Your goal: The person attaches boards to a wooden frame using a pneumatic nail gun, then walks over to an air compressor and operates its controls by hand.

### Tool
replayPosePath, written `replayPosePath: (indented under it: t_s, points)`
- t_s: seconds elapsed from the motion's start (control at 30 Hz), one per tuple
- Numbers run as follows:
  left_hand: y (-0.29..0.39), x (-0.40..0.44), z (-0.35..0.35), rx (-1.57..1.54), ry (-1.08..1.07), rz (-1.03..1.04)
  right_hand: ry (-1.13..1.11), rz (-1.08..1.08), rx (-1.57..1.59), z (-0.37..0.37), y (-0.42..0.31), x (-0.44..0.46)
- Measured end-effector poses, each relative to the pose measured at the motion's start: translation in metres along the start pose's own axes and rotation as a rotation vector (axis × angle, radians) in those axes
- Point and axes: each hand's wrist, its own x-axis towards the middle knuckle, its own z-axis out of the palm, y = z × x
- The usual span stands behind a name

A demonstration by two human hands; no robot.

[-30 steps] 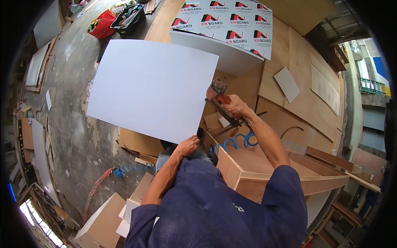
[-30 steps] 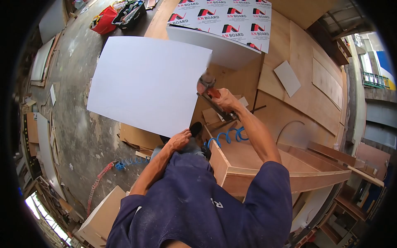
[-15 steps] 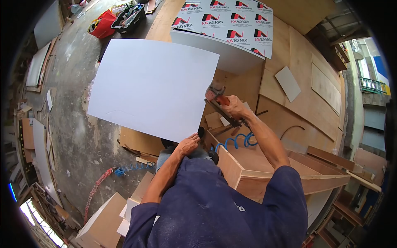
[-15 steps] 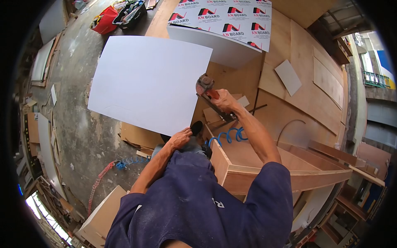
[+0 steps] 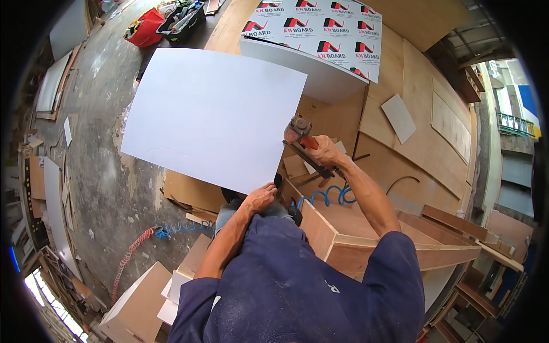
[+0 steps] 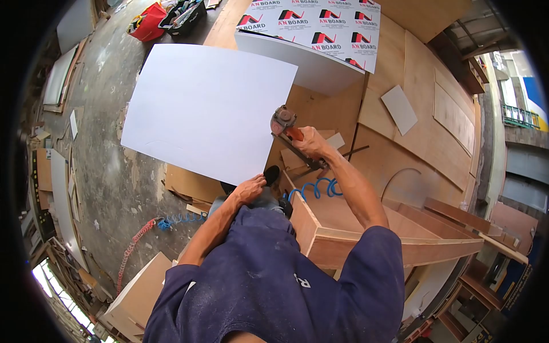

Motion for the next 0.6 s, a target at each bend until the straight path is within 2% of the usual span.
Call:
replayPosePath:
  t_s: [0.2,0.5,0.6]
  points:
    - [-0.001,-0.001,0.005,0.009,0.046,0.004,0.011,-0.063,-0.007,0.002,0.000,-0.001]
    - [-0.003,-0.004,0.004,-0.051,0.011,0.021,-0.157,0.030,0.034,0.017,-0.002,-0.021]
    - [-0.003,-0.005,0.001,-0.047,0.000,0.025,-0.147,-0.094,-0.050,0.027,0.010,-0.019]
